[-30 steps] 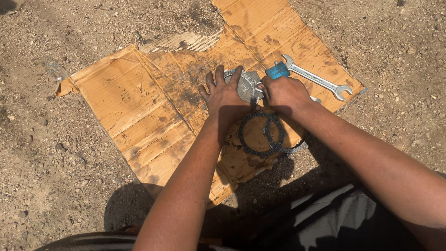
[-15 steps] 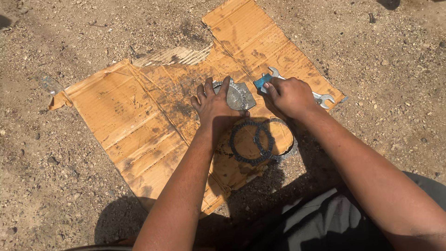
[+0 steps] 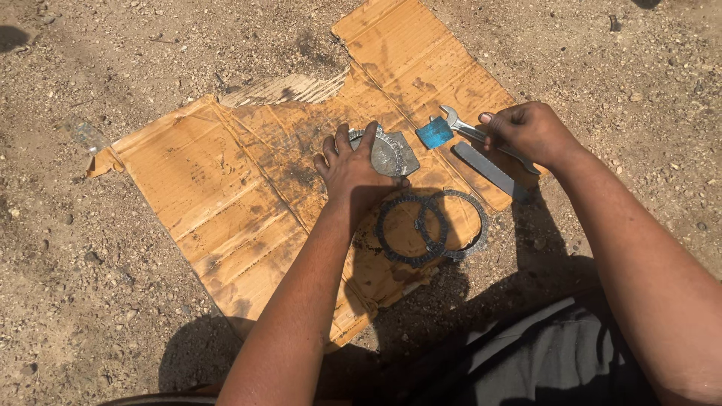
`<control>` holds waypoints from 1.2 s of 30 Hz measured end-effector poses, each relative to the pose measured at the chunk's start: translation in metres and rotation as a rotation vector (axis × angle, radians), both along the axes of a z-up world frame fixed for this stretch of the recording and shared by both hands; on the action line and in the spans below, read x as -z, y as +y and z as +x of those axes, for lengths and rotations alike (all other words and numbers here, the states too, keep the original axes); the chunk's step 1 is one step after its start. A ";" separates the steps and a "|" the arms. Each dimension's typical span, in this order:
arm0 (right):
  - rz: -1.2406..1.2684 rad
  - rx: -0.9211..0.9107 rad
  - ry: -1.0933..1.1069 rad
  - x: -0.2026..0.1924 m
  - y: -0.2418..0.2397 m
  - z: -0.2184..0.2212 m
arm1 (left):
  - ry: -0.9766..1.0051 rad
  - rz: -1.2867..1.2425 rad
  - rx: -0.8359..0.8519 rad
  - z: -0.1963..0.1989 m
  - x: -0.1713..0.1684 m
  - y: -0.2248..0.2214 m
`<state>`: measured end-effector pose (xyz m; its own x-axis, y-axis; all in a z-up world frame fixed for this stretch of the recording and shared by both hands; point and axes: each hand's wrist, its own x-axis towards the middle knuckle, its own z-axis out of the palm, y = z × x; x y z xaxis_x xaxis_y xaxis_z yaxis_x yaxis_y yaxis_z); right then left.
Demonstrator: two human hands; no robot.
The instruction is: The person uses a wrench to tighten or loosen bolts on a clutch component while holding it by hand over a piece of cardboard on the ground.
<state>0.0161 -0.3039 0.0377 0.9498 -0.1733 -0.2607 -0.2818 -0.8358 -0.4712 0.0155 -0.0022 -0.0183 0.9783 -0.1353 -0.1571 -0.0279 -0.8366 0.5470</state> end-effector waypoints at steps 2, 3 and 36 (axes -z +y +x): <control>-0.198 0.042 -0.087 0.000 0.000 0.001 | -0.014 0.000 0.000 0.003 0.000 0.000; -0.291 0.006 -0.066 0.001 -0.002 0.001 | -0.017 -0.002 -0.002 0.003 0.001 0.000; -0.182 -0.244 -0.240 -0.001 0.056 -0.031 | -0.075 0.011 0.004 0.011 0.021 0.003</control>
<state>-0.0152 -0.2479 0.0391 0.9990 0.0421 -0.0116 0.0358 -0.9408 -0.3371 0.0264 0.0008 -0.0391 0.9869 -0.1375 -0.0849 -0.0714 -0.8424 0.5341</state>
